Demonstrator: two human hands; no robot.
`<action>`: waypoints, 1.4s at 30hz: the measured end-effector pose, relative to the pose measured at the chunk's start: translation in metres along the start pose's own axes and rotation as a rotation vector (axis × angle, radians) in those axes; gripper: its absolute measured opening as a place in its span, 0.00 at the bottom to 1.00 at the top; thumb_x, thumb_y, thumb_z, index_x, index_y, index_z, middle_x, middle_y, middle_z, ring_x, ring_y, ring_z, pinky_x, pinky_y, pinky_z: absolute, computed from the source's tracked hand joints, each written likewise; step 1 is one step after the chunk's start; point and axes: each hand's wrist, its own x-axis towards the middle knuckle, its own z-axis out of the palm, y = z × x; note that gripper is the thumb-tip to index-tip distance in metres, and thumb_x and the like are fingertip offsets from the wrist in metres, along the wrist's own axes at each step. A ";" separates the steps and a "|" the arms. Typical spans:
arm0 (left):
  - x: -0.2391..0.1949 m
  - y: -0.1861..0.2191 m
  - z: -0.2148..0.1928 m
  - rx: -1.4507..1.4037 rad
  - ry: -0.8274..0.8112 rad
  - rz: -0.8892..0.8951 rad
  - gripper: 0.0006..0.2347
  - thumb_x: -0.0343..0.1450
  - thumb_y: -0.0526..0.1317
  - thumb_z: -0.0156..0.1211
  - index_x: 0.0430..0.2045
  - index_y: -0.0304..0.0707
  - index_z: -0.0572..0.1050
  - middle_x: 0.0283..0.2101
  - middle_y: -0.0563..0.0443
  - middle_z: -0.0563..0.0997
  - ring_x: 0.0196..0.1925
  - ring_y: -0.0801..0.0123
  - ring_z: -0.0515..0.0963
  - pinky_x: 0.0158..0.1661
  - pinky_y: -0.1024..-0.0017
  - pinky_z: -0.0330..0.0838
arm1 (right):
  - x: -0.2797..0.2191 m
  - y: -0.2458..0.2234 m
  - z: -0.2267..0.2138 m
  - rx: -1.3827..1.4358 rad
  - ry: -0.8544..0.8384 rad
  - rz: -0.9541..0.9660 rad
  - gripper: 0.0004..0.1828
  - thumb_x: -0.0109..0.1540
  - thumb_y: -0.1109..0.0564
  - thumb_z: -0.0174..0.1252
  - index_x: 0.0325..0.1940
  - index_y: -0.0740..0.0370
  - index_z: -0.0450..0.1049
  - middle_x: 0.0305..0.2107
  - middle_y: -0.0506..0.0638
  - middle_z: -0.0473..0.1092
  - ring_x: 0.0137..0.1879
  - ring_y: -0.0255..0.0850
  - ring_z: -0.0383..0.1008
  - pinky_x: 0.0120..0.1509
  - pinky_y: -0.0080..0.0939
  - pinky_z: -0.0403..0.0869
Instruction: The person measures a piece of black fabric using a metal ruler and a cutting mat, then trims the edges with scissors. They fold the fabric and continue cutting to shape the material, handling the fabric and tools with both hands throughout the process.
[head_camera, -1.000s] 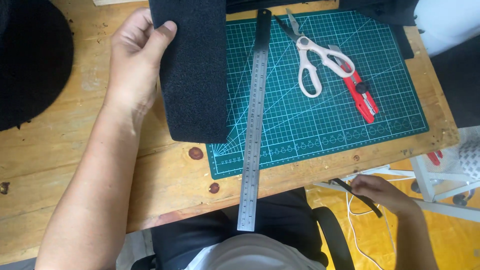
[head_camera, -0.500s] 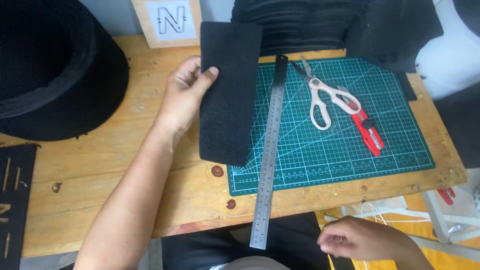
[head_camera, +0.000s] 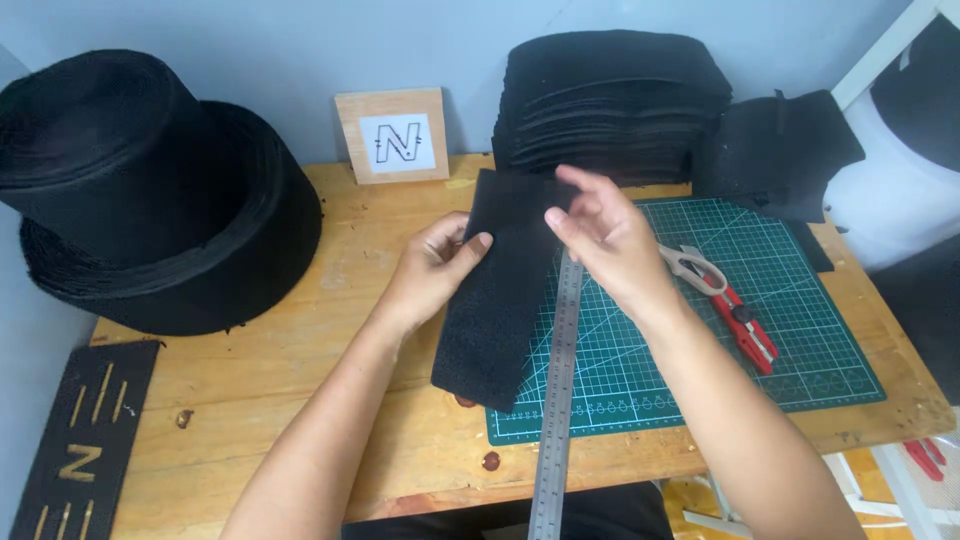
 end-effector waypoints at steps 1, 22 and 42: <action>0.000 0.000 0.000 0.004 0.002 0.006 0.06 0.73 0.37 0.65 0.42 0.44 0.82 0.31 0.53 0.83 0.33 0.78 0.80 0.34 0.76 0.81 | -0.001 0.005 0.004 0.002 -0.001 -0.007 0.30 0.66 0.56 0.63 0.72 0.59 0.65 0.31 0.50 0.70 0.30 0.36 0.74 0.37 0.35 0.75; -0.010 0.032 0.013 0.120 -0.015 0.173 0.16 0.73 0.36 0.65 0.57 0.45 0.77 0.25 0.55 0.79 0.26 0.80 0.76 0.27 0.84 0.74 | -0.017 0.032 0.018 -0.239 0.105 -0.308 0.09 0.65 0.61 0.63 0.48 0.64 0.80 0.27 0.56 0.79 0.28 0.41 0.79 0.29 0.34 0.74; 0.013 0.010 -0.048 -0.009 0.374 -0.097 0.11 0.67 0.35 0.72 0.41 0.35 0.80 0.32 0.55 0.79 0.31 0.77 0.77 0.27 0.82 0.78 | 0.005 0.057 -0.020 -0.171 0.484 -0.296 0.06 0.67 0.70 0.58 0.47 0.67 0.71 0.26 0.55 0.75 0.26 0.35 0.74 0.30 0.32 0.73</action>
